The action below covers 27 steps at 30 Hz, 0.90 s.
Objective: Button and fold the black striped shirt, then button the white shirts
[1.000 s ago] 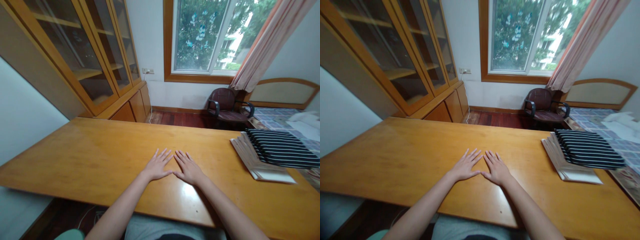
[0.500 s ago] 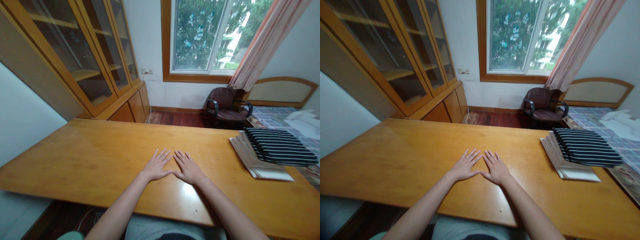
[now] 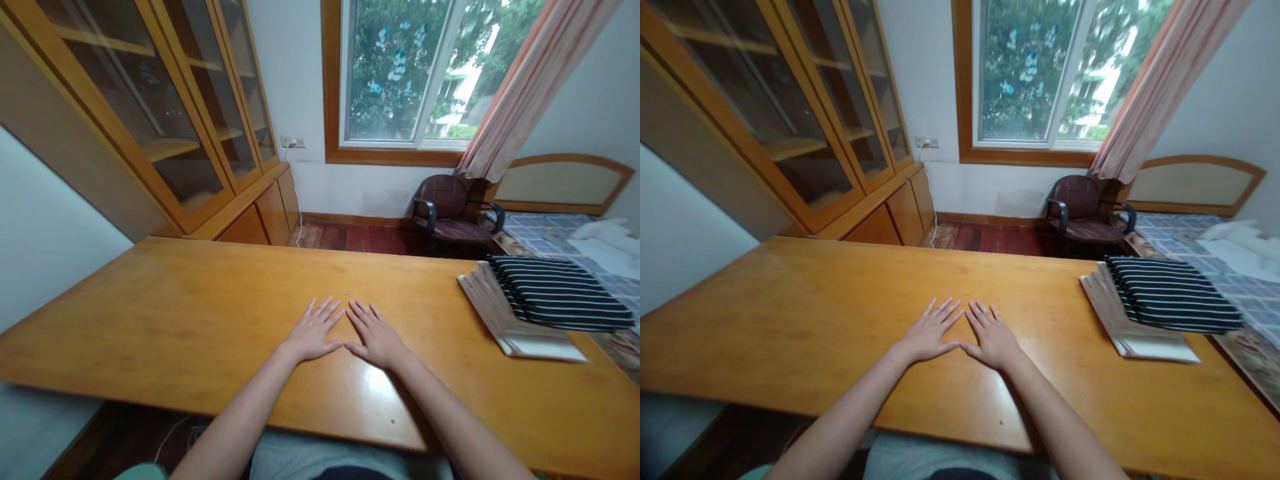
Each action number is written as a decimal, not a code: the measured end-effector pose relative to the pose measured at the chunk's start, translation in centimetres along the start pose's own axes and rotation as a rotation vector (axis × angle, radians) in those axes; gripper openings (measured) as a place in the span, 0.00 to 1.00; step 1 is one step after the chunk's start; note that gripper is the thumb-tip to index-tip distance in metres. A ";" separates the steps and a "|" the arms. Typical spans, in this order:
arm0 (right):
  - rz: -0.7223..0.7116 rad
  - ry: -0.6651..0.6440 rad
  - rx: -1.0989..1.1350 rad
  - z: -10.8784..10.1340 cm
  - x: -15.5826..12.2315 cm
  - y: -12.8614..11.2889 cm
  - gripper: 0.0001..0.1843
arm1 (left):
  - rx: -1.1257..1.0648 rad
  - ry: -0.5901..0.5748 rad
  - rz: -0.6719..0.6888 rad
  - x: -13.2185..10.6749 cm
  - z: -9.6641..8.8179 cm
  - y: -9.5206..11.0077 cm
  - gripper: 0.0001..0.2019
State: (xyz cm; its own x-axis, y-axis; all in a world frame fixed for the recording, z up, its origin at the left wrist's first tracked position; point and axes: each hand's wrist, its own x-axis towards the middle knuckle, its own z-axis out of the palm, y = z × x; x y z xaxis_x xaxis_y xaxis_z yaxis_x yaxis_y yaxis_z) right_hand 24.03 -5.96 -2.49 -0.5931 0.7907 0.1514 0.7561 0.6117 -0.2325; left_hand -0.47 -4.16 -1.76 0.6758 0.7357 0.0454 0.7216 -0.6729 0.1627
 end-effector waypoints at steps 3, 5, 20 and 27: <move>0.004 -0.010 -0.003 0.0 0.0 0.0 0.44 | 0.007 0.002 -0.001 0.0 0.1 0.0 0.41; 0.006 -0.019 -0.003 0.0 0.0 0.1 0.44 | 0.018 0.013 0.001 0.0 0.2 -0.1 0.41; -0.007 -0.001 0.025 0.1 0.0 0.2 0.44 | 0.007 0.022 0.012 0.0 0.1 -0.1 0.40; -0.003 -0.005 0.022 0.1 0.0 0.2 0.44 | 0.010 0.016 0.003 0.0 0.0 0.0 0.41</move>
State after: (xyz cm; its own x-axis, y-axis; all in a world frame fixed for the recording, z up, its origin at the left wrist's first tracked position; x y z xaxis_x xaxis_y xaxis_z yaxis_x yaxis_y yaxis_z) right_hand 24.10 -5.83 -2.61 -0.5965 0.7890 0.1474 0.7483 0.6131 -0.2532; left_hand -0.51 -4.16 -1.77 0.6755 0.7348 0.0613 0.7211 -0.6757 0.1528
